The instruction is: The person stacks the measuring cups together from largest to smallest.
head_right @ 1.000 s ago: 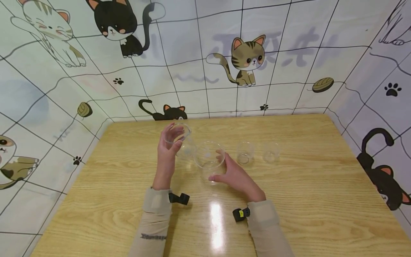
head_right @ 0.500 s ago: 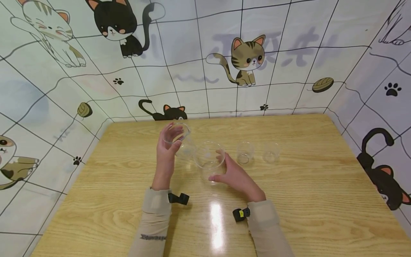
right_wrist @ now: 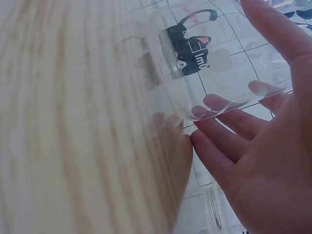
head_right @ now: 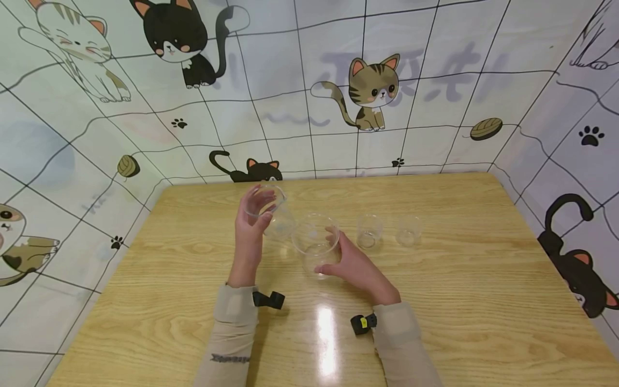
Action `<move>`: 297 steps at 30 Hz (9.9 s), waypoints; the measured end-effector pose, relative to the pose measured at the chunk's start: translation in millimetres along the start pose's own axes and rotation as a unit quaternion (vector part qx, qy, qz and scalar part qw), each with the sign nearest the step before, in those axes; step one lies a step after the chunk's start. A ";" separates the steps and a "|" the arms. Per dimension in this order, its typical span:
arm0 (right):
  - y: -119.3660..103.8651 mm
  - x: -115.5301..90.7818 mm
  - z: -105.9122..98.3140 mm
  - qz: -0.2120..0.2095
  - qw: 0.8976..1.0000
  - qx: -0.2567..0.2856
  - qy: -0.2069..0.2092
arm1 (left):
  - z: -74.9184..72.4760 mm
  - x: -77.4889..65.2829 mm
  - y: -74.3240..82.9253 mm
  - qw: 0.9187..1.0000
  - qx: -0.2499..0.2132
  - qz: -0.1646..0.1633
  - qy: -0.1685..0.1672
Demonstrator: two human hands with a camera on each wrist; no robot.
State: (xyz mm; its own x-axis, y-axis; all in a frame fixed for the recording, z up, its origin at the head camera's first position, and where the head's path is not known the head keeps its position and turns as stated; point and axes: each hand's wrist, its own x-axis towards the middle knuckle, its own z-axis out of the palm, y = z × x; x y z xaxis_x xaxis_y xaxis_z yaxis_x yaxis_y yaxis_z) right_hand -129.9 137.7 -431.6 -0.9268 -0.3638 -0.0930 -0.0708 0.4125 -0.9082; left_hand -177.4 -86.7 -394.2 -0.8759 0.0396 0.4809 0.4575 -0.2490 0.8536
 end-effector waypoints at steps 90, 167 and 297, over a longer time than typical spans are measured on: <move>19.7 7.8 3.4 -0.011 1.000 -0.011 0.010 | 0.1 1.0 8.3 1.000 -0.018 0.009 0.006; 24.2 9.3 2.8 -0.011 1.000 -0.013 0.012 | 7.7 -0.4 12.1 0.999 -0.031 0.014 -0.016; 24.6 9.2 3.2 -0.006 1.000 -0.014 0.014 | 9.6 1.7 8.7 0.990 -0.131 -0.009 -0.052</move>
State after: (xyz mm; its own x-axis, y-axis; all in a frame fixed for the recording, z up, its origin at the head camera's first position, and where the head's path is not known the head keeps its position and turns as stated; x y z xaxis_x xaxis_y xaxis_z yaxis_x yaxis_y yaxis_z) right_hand -139.0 141.8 -456.1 -0.9358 -0.3453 -0.0712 -0.0908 0.4312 -0.8977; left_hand -173.5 -79.5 -384.0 -0.8571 0.1424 0.4951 0.3741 -0.4885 0.7883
